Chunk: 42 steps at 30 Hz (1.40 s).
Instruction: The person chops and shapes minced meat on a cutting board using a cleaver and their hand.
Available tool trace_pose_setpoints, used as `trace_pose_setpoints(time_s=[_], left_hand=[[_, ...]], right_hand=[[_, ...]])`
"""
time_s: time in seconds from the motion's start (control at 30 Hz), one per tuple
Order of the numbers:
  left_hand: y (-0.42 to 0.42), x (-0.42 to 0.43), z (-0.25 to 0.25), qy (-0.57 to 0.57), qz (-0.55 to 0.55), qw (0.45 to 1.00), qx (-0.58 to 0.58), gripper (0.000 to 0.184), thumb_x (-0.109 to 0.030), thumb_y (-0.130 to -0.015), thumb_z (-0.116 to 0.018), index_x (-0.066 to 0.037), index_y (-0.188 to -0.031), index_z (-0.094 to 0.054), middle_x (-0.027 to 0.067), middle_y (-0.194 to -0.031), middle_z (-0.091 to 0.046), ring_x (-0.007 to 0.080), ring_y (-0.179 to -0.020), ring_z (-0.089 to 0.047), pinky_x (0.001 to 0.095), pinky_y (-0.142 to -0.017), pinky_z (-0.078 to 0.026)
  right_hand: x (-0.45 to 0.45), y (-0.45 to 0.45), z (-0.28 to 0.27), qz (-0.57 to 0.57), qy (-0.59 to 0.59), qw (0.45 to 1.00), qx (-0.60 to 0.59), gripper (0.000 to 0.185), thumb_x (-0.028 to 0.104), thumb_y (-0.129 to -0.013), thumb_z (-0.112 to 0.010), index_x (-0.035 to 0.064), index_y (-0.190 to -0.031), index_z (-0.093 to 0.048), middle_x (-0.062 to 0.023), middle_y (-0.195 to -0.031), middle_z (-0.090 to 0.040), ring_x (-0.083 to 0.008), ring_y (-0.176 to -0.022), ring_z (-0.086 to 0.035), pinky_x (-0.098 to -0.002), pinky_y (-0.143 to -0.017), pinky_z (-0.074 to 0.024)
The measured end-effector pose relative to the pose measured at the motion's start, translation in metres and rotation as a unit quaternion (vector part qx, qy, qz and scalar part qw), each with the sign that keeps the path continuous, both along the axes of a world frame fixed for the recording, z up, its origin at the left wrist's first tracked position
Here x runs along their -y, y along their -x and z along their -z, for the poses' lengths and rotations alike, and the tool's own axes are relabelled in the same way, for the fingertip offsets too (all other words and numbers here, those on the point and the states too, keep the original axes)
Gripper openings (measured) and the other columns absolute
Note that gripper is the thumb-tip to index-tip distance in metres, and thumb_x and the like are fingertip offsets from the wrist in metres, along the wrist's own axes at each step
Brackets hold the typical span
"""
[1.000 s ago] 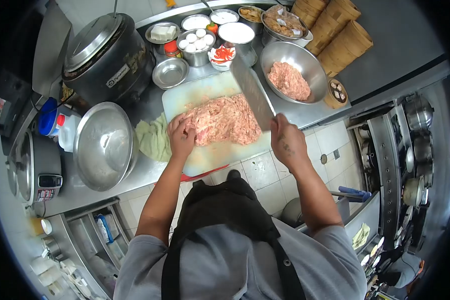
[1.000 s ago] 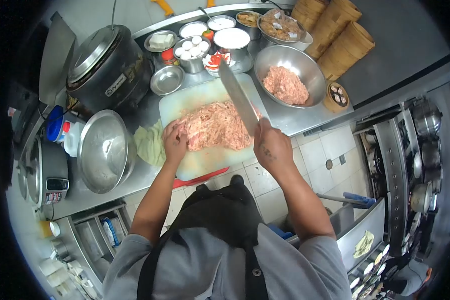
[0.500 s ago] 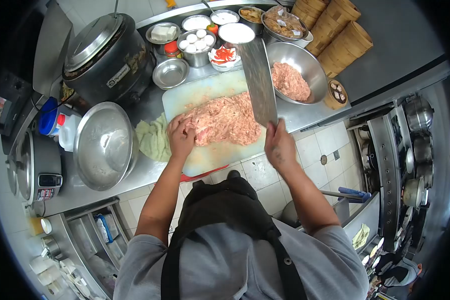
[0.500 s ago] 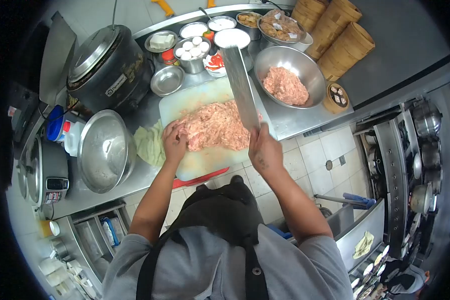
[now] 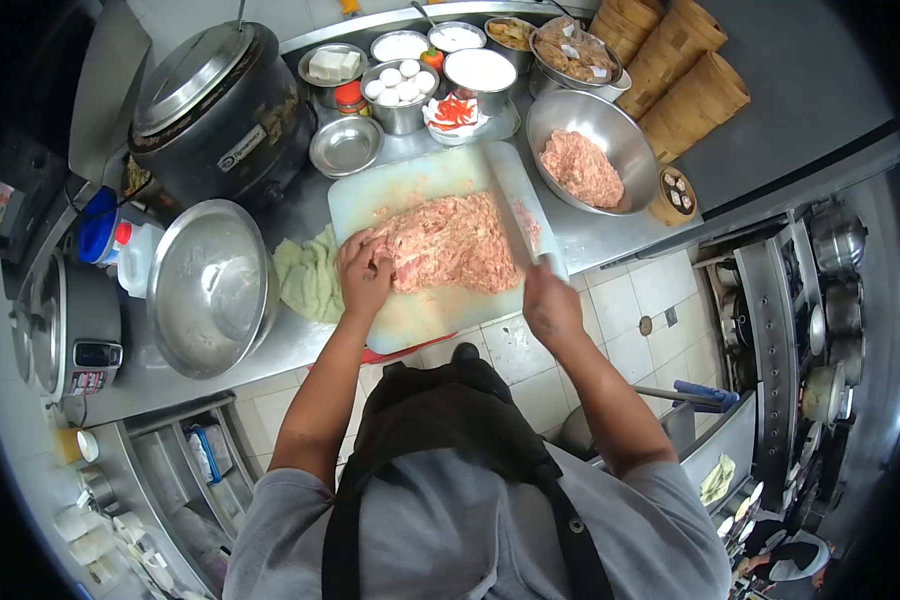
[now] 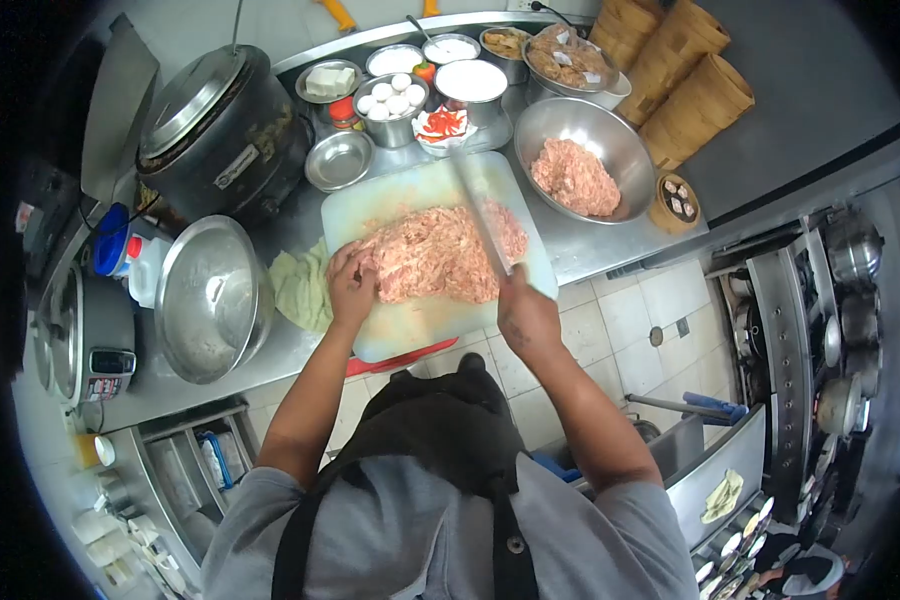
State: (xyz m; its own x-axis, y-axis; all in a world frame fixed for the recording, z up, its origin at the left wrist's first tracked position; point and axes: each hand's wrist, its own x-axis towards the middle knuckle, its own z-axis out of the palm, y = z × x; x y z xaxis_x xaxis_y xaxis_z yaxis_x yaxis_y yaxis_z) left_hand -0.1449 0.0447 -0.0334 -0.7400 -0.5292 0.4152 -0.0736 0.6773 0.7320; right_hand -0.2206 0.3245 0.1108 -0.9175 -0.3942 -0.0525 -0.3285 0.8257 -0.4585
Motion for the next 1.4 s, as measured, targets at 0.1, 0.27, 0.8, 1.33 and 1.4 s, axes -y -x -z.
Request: trace_pose_setpoints(time_s=[0.1, 0.27, 0.8, 1.33, 1.4], left_hand=[[0.001, 0.005, 0.009, 0.019, 0.009, 1.0, -0.017, 0.029, -0.013, -0.077, -0.062, -0.007, -0.105, -0.07, 0.0125, -0.122, -0.061, 0.032, -0.117, -0.052, 0.0425, -0.104, -0.035], [0.001, 0.001, -0.001, 0.007, 0.005, 1.0, 0.001, 0.03, -0.013, -0.077, -0.063, -0.007, -0.105, -0.07, 0.012, -0.122, -0.061, 0.032, -0.116, -0.052, 0.0425, -0.104, -0.035], [0.0, 0.004, 0.003, 0.026, 0.002, 1.0, 0.006, 0.028, -0.014, -0.078, -0.063, -0.006, -0.104, -0.069, 0.0121, -0.122, -0.06, 0.0324, -0.117, -0.051, 0.0433, -0.104, -0.035], [0.001, 0.006, 0.016, 0.039, 0.005, 0.999, -0.011, 0.029, -0.011, -0.077, -0.063, -0.004, -0.104, -0.069, 0.0124, -0.123, -0.06, 0.0315, -0.117, -0.051, 0.0426, -0.102, -0.038], [-0.008, 0.001, 0.009, 0.031, 0.006, 0.999, -0.008, 0.029, -0.011, -0.077, -0.063, -0.005, -0.104, -0.07, 0.0124, -0.123, -0.06, 0.0316, -0.116, -0.051, 0.0424, -0.102, -0.038]], right_hand=[[-0.02, 0.013, -0.005, -0.052, -0.065, 0.995, 0.055, 0.02, 0.022, -0.097, -0.047, 0.0036, -0.1, -0.054, -0.0259, -0.081, -0.065, -0.0468, -0.08, -0.063, -0.0521, -0.074, -0.0493], [0.006, 0.011, -0.105, 0.05, 0.149, 0.987, -0.022, 0.017, 0.02, -0.097, -0.052, 0.0036, -0.101, -0.053, -0.0257, -0.081, -0.065, -0.0468, -0.08, -0.062, -0.0507, -0.066, -0.049], [0.022, 0.005, -0.008, 0.084, 0.177, 0.976, -0.09, 0.018, 0.018, -0.095, -0.052, 0.0005, -0.1, -0.052, -0.0277, -0.077, -0.064, -0.0477, -0.077, -0.063, -0.0528, -0.069, -0.0496], [-0.008, 0.01, 0.017, -0.062, -0.077, 0.994, 0.042, 0.022, 0.019, -0.097, -0.045, -0.0013, -0.104, -0.05, -0.0287, -0.073, -0.063, -0.0474, -0.08, -0.064, -0.0529, -0.074, -0.0503], [-0.006, -0.007, -0.049, -0.055, -0.078, 0.995, 0.015, 0.019, 0.018, -0.097, -0.046, 0.0003, -0.102, -0.051, -0.0273, -0.073, -0.063, -0.0467, -0.079, -0.064, -0.0532, -0.073, -0.0499]])
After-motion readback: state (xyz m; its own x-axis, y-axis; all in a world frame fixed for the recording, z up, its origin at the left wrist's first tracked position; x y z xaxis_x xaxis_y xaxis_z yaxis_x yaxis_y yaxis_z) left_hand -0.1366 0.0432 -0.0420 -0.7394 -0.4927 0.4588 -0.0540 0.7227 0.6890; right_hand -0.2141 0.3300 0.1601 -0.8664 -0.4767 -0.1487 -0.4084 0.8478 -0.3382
